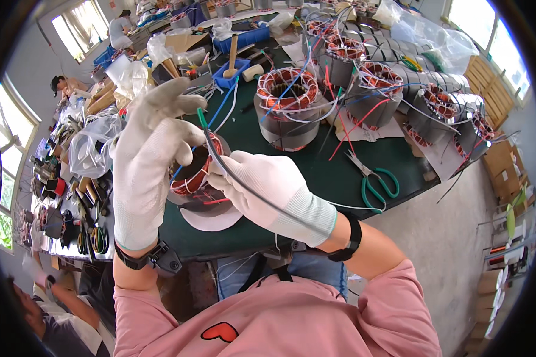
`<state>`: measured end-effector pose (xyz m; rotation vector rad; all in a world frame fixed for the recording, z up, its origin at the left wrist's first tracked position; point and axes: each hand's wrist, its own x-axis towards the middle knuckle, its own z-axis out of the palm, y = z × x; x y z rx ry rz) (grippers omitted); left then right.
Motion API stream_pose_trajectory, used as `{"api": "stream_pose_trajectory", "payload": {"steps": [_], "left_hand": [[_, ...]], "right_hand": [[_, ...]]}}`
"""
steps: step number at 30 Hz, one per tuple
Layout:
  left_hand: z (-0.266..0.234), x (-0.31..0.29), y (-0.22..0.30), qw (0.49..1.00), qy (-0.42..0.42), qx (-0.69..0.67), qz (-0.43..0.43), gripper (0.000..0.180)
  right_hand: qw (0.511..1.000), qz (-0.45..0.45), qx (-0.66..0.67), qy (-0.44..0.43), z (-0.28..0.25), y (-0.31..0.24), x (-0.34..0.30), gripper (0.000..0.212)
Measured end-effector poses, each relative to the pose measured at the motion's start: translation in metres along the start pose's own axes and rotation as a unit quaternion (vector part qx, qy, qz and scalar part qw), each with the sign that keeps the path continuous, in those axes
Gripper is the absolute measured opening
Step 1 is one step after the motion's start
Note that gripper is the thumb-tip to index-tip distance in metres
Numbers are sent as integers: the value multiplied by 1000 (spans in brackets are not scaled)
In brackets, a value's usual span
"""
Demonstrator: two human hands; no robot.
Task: Assembling or winding electric motor stators in a workshop factory environment.
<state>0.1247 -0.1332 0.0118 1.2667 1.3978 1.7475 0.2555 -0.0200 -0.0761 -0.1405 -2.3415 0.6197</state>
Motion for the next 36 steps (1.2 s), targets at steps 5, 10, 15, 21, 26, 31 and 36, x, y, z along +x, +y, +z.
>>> {"api": "stream_pose_trajectory", "payload": {"steps": [5, 10, 15, 21, 26, 31, 36], "left_hand": [[2, 0, 2, 988, -126, -4, -88, 29], [-2, -9, 11, 995, -22, 70, -62, 12], [-9, -14, 8, 998, 11, 61, -6, 12], [0, 6, 8, 988, 34, 85, 124, 12], [2, 15, 1, 980, -47, 124, 150, 29], [-23, 11, -13, 956, 72, 141, 248, 43], [-69, -41, -22, 910, 59, 369, 178, 17]], "right_hand": [[998, 17, -48, -42, -8, 1, 0, 15], [986, 118, 62, 97, -38, 20, 17, 20], [893, 198, 306, 265, -108, 50, -1, 24], [996, 65, 64, 11, -88, -27, 5, 51], [988, 104, 78, 78, -46, -23, 19, 32], [974, 115, 161, 114, -18, 10, 21, 14], [877, 381, 276, 96, -17, 69, -19, 43]]}}
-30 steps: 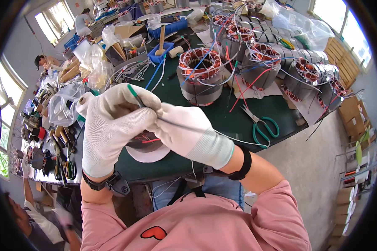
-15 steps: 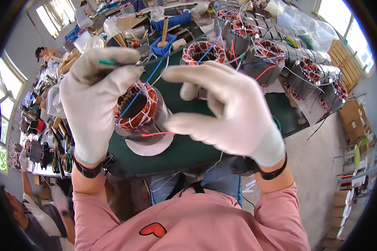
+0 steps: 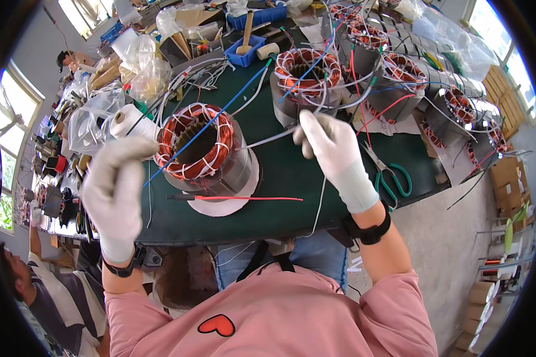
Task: Assembling or winding electric motor stators in a workshop factory environment.
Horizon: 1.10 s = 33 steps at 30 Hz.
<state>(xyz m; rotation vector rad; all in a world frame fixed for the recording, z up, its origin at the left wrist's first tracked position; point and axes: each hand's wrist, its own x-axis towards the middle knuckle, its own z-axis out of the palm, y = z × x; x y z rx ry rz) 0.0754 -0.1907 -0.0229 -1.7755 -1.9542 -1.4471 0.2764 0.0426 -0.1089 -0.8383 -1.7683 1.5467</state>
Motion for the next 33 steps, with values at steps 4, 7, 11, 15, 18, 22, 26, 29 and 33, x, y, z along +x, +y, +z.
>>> {"api": "stream_pose_trajectory", "payload": {"steps": [4, 7, 11, 15, 18, 22, 26, 29, 33], "left_hand": [[-9, 1, -35, 930, 16, 335, 148, 22], [-18, 14, -69, 928, 61, 359, 77, 29], [-1, 30, -79, 991, -49, 126, -9, 35], [13, 50, -75, 968, -163, -99, -161, 44], [-15, 38, -76, 971, -28, -124, -202, 43], [-36, -9, -90, 935, 83, -244, -242, 30], [-38, -67, -99, 914, 178, -265, -249, 16], [-41, -102, -86, 887, 211, -303, -276, 18], [-43, -110, -79, 888, 219, -298, -274, 20]], "right_hand": [[975, -143, -158, -63, 11, -37, -52, 23], [908, -360, -183, -113, 36, -73, -69, 7], [811, -434, -391, -46, 84, -74, -23, 9], [708, -404, -556, -161, 103, -70, 23, 12], [719, -465, -506, -107, 86, -79, 54, 17], [864, -269, -423, 53, 38, -62, 119, 32], [804, -329, -495, 15, 34, -28, 115, 26], [881, -315, -338, 100, 68, -76, 59, 17], [887, -411, -208, 3, 81, -90, -7, 11]]}}
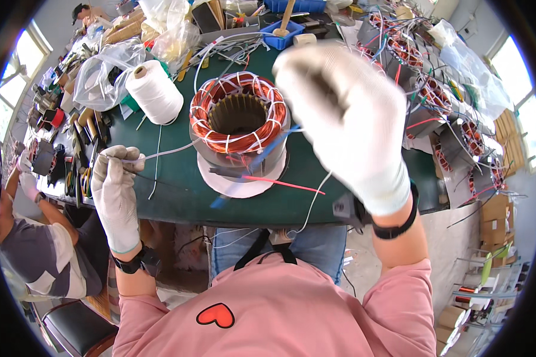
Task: Assembling or winding electric motor stators in a workshop factory environment.
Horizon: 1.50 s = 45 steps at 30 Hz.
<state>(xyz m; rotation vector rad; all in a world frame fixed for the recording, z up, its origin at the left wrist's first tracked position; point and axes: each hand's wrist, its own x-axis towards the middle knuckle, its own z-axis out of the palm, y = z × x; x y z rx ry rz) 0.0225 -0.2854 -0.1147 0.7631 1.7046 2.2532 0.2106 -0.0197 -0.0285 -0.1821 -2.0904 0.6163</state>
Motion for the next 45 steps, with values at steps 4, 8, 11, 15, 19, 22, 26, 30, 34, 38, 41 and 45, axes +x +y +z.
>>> {"api": "stream_pose_trajectory", "payload": {"steps": [4, 8, 11, 15, 19, 22, 26, 30, 34, 38, 41, 45], "left_hand": [[12, 8, 14, 986, -2, 142, 87, 29], [15, 26, 35, 986, -85, -83, -118, 30], [15, 46, 31, 922, -166, -275, -217, 29], [36, 51, 29, 888, -128, -371, -242, 30], [49, 54, 25, 857, -132, -437, -241, 28], [89, 51, 34, 852, -138, -447, -233, 26], [121, 33, 31, 967, -107, -217, -80, 22], [125, 28, 35, 996, -85, -2, 33, 17], [126, 24, 36, 995, -33, 56, 77, 12], [119, 29, 31, 982, -55, 107, 147, 17], [113, 29, 29, 982, -49, 91, 158, 15], [106, 24, 38, 988, -4, 86, 125, 13]], "right_hand": [[982, -63, -62, -165, 10, 0, -37, 15], [969, -44, -36, -242, 27, 0, -74, 22], [959, -54, -54, -272, 32, 6, -95, 23], [966, -46, -32, -252, 30, 3, -96, 26], [984, -42, 9, -172, 24, 2, -92, 24], [983, 40, 136, -120, 14, 4, -81, 22], [750, 349, 518, -217, -10, -6, -39, 27], [928, 182, 161, -282, -15, -2, -17, 19], [948, 182, 142, -220, -11, 1, 3, 16], [984, -15, 90, -153, 22, -19, 2, 44], [971, 4, 184, -154, 51, -18, 3, 31], [933, 52, 265, -239, 56, -12, 14, 15]]}}
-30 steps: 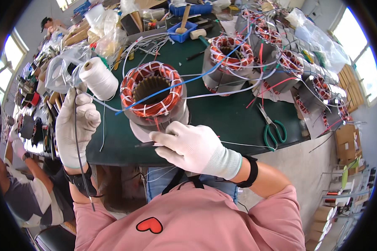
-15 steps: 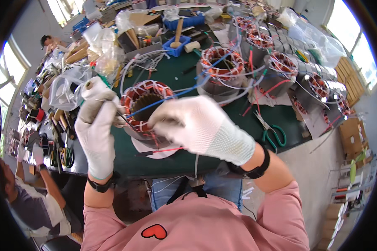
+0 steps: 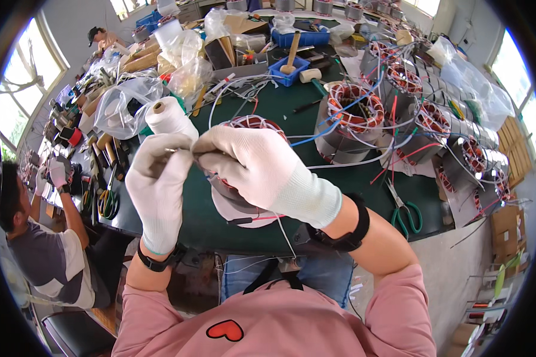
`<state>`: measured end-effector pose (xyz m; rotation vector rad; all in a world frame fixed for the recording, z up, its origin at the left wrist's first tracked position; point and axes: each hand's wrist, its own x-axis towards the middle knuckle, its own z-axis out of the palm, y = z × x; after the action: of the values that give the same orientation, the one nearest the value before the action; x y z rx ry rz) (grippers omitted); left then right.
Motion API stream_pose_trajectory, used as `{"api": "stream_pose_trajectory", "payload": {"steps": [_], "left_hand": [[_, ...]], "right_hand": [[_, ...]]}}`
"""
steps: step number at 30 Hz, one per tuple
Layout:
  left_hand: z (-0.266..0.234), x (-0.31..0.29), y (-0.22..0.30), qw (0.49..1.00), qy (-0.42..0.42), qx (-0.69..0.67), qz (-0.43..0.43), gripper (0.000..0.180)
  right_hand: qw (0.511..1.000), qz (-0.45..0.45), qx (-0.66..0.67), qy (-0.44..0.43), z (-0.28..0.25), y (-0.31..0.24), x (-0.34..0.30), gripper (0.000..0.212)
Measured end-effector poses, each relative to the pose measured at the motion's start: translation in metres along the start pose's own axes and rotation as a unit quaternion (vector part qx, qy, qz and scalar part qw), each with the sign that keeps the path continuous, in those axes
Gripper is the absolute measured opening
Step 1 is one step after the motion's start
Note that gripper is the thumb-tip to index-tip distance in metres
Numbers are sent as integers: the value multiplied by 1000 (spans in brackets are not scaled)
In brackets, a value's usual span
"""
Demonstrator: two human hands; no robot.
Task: Assembling or winding electric motor stators in a workshop factory environment.
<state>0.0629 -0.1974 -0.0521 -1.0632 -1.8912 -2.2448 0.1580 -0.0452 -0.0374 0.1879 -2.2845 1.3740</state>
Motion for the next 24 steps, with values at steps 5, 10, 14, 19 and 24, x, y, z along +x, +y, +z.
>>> {"api": "stream_pose_trajectory", "payload": {"steps": [5, 10, 14, 19, 24], "left_hand": [[-38, -16, 7, 981, -43, 125, 143, 14], [-56, -34, 7, 997, -80, 11, -4, 5], [-61, -40, -7, 979, -85, -102, -157, 3], [-73, -42, -26, 952, -89, 197, 215, 11], [-83, -48, -35, 970, 104, 113, 187, 8]], "right_hand": [[988, -108, -103, -34, 11, 0, -7, 19], [992, -56, 5, -113, 19, 2, -9, 19], [985, -118, -46, -115, 21, 5, -4, 17], [985, -64, -70, -145, 24, 2, -7, 17], [992, -55, -39, -111, 27, 2, -9, 13]]}}
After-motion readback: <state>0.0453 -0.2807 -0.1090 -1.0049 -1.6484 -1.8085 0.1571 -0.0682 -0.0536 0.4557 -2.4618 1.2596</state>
